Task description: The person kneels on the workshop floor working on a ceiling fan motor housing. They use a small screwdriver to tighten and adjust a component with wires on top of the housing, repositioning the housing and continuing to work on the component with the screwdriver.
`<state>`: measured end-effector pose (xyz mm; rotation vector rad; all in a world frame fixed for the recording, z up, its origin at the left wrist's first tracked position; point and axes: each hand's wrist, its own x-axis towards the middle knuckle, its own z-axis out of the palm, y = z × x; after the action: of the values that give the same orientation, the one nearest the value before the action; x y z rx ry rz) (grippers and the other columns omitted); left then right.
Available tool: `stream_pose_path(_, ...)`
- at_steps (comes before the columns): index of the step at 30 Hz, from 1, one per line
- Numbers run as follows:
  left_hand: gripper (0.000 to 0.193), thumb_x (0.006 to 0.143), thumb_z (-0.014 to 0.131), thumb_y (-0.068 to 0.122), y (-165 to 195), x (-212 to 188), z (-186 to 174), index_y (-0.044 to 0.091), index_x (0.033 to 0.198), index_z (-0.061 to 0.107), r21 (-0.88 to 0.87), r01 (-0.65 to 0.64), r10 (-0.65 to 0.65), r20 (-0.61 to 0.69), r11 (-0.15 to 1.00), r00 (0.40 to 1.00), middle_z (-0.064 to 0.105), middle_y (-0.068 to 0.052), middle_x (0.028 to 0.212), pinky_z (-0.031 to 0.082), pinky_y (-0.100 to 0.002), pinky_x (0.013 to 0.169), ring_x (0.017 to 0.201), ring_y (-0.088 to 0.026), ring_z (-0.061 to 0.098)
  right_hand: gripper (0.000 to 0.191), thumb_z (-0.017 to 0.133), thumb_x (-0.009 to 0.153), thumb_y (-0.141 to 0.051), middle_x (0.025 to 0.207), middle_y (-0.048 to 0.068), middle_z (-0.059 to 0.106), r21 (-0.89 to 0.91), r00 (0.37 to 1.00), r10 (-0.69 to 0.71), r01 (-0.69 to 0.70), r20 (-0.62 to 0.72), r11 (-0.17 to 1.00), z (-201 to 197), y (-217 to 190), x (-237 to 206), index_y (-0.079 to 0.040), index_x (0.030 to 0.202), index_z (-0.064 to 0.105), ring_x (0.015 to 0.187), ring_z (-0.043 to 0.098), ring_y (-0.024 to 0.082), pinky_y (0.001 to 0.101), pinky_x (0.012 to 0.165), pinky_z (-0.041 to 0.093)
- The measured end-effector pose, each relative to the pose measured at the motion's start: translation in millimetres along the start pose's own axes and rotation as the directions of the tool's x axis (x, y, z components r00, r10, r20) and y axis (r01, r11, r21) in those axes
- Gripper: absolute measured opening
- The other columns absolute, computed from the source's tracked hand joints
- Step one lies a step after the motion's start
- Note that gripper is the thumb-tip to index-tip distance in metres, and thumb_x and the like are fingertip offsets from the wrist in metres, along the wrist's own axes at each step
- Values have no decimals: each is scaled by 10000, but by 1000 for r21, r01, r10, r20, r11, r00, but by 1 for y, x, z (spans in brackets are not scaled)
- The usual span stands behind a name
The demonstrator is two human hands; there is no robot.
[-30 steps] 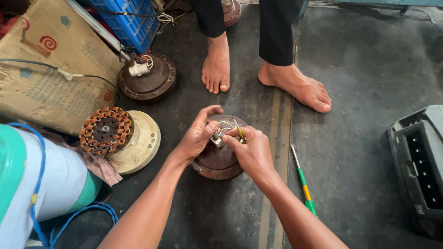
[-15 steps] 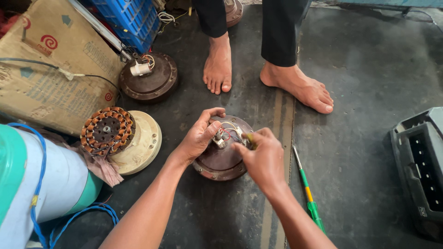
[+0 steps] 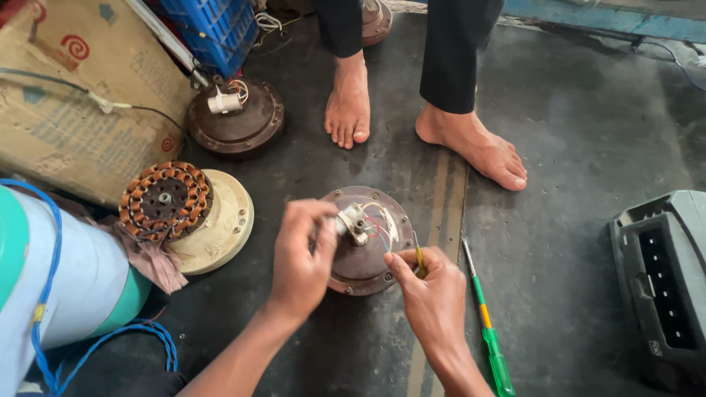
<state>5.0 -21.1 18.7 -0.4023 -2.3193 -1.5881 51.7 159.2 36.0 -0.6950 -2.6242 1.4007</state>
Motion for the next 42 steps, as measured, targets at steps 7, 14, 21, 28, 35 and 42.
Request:
stream_pose_path(7,365,853,676,11,44,-6,-1,69,1212,708,109,-157,107,368,982,924,663,-120,1039,543,-425,692,863,-345,692,239,817,786,-223,702,63,678,86,997,-32,26,70,996,0,1,-10,2,852,777,588,571,118,322,557,477)
stream_pose_path(14,172,853,741,71,26,-7,7,85,1024,734,83,-207,162,368,975,915,660,-73,946,555,-389,729,872,-284,703,176,800,797,-168,697,16,645,97,996,-63,56,68,994,-11,6,-10,-8,869,790,586,549,101,311,556,460)
stream_pose_path(21,210,811,744,7,13,-11,4,65,1012,737,-2,-218,204,360,976,910,675,-72,981,562,-362,786,915,-265,705,233,781,859,-165,741,-17,646,279,1000,22,-22,3,960,-4,9,21,-15,1037,785,680,554,103,304,623,448)
stream_pose_path(28,198,813,756,21,11,-9,5,67,1005,744,-25,-234,227,375,972,899,676,-69,977,564,-357,783,899,-262,705,201,810,803,-161,737,17,644,-62,955,-286,282,-80,957,6,4,28,-20,946,820,613,605,134,295,592,477)
stream_pose_path(35,207,824,765,21,11,-10,6,83,1021,756,-26,-179,176,373,983,911,675,-55,941,565,-353,739,855,-247,714,192,796,825,-165,570,-8,553,478,869,381,-493,317,727,-12,2,38,-14,929,738,404,398,69,256,366,247)
stream_pose_path(42,244,792,766,17,11,-10,6,89,1024,759,-21,-201,193,385,979,902,683,-52,943,568,-347,735,855,-240,715,207,745,854,-179,632,43,631,398,881,306,-442,360,804,-20,1,28,2,955,732,407,414,83,261,349,245)
